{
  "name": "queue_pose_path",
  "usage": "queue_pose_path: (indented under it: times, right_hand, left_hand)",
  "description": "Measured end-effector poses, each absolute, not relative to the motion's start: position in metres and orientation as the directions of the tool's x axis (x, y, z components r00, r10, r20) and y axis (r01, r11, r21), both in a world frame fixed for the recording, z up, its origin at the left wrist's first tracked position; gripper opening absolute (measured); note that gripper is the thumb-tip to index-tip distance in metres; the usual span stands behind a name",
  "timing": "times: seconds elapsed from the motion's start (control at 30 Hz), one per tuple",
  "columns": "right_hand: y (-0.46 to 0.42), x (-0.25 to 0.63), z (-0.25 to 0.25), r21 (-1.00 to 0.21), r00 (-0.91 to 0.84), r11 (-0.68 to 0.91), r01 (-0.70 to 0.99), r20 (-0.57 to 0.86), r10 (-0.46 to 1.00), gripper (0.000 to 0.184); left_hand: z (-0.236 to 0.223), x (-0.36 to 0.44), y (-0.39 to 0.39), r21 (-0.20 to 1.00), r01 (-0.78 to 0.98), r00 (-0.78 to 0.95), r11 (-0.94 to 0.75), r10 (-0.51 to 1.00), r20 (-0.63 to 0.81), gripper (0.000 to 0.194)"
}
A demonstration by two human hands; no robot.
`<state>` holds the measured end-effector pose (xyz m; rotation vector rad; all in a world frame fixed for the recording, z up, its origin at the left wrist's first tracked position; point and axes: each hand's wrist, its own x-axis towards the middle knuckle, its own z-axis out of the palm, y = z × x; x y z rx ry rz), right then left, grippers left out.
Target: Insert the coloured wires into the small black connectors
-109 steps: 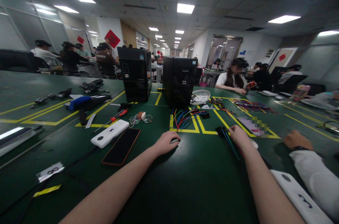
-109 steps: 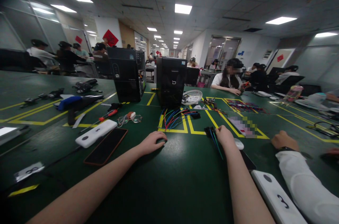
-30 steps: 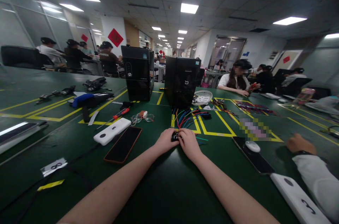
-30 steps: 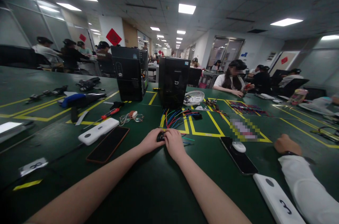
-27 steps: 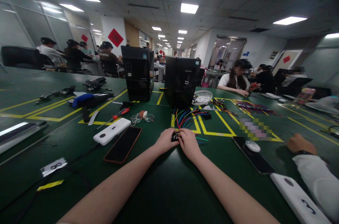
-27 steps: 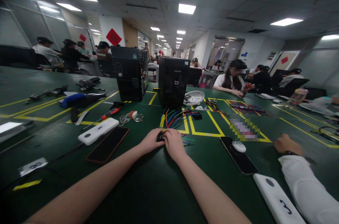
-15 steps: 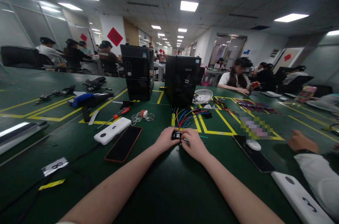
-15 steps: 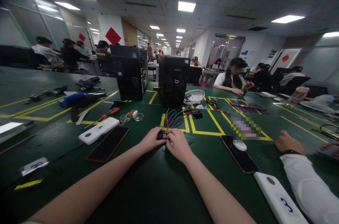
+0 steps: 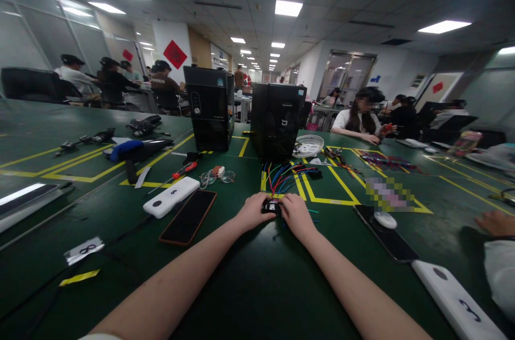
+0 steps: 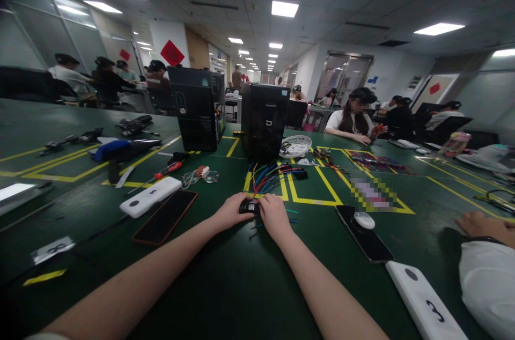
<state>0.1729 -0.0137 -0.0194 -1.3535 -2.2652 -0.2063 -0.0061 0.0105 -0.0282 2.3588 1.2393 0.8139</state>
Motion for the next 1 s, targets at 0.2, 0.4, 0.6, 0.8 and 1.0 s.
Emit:
queue_pose_path:
  times: [0.2,0.4,0.6,0.8,1.0]
  right_hand:
    - [-0.011,0.172,-0.021,-0.291,-0.268,0.490,0.822,0.561,0.783,0.019]
    - [-0.022,0.175,-0.007,-0.277,-0.367,0.571,0.773,0.540,0.758,0.013]
    - [-0.032,0.165,-0.006,-0.242,-0.469,0.629,0.739,0.485,0.738,0.009]
    - [-0.018,0.148,-0.012,-0.340,-0.167,0.379,0.861,0.513,0.842,0.018]
    - [-0.009,0.139,-0.018,-0.292,-0.122,0.284,0.913,0.470,0.874,0.008]
  left_hand:
    - [-0.028,-0.005,0.011,0.565,0.619,0.439,-0.545,0.837,0.327,0.045]
    - [-0.029,-0.006,0.011,0.568,0.614,0.436,-0.548,0.835,0.335,0.044]
    - [-0.030,-0.005,0.012,0.567,0.616,0.426,-0.547,0.837,0.343,0.039]
    - [-0.028,-0.003,0.011,0.544,0.658,0.414,-0.521,0.854,0.316,0.039]
    - [-0.025,-0.002,0.009,0.522,0.677,0.425,-0.519,0.855,0.298,0.037]
